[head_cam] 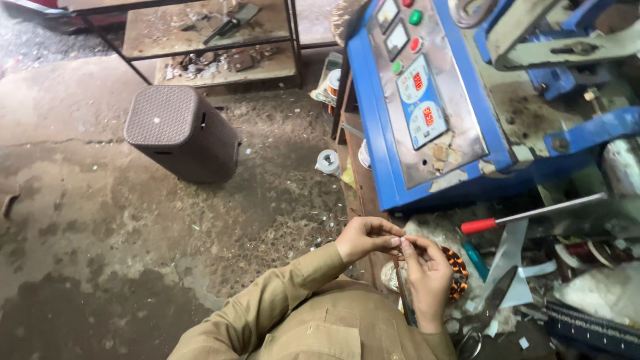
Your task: The person cuts a white sheet with scissors and then inserts small white pieces into slots on a circular orange component. The person repeats the insertion process multiple times while standing in a workshop.
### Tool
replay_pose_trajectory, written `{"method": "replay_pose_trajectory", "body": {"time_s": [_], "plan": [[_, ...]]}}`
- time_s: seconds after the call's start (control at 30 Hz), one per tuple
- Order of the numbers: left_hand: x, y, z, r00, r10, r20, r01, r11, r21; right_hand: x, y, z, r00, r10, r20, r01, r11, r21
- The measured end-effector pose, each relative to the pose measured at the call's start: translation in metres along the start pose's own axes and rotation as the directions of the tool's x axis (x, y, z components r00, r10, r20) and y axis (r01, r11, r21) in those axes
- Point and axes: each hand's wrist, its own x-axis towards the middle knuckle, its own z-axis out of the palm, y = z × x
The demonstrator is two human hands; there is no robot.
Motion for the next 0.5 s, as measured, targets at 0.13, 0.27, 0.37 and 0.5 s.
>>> {"method": "replay_pose_trajectory", "body": {"time_s": [0.13,0.27,0.37,0.5], "plan": [[-0.014,0.018,-0.013,0.992,-0.093,-0.081,0.086,0.993,-0.082,0.006,-0.015,0.021,0.981,-0.149,0.125,0.178,0.948,-0.263],[-0.025,0.029,-0.02,0.992,-0.098,-0.074,0.087,0.986,-0.144,0.014,-0.025,0.036,0.98,-0.101,0.169,0.15,0.937,-0.315],[-0.032,0.034,-0.024,0.992,-0.071,-0.103,0.05,0.981,-0.188,0.017,-0.027,0.046,0.946,-0.25,0.206,0.317,0.845,-0.431],[-0.034,0.037,-0.034,0.993,-0.074,-0.089,0.051,0.97,-0.236,0.017,-0.022,0.049,0.928,-0.27,0.257,0.359,0.831,-0.425]]}}
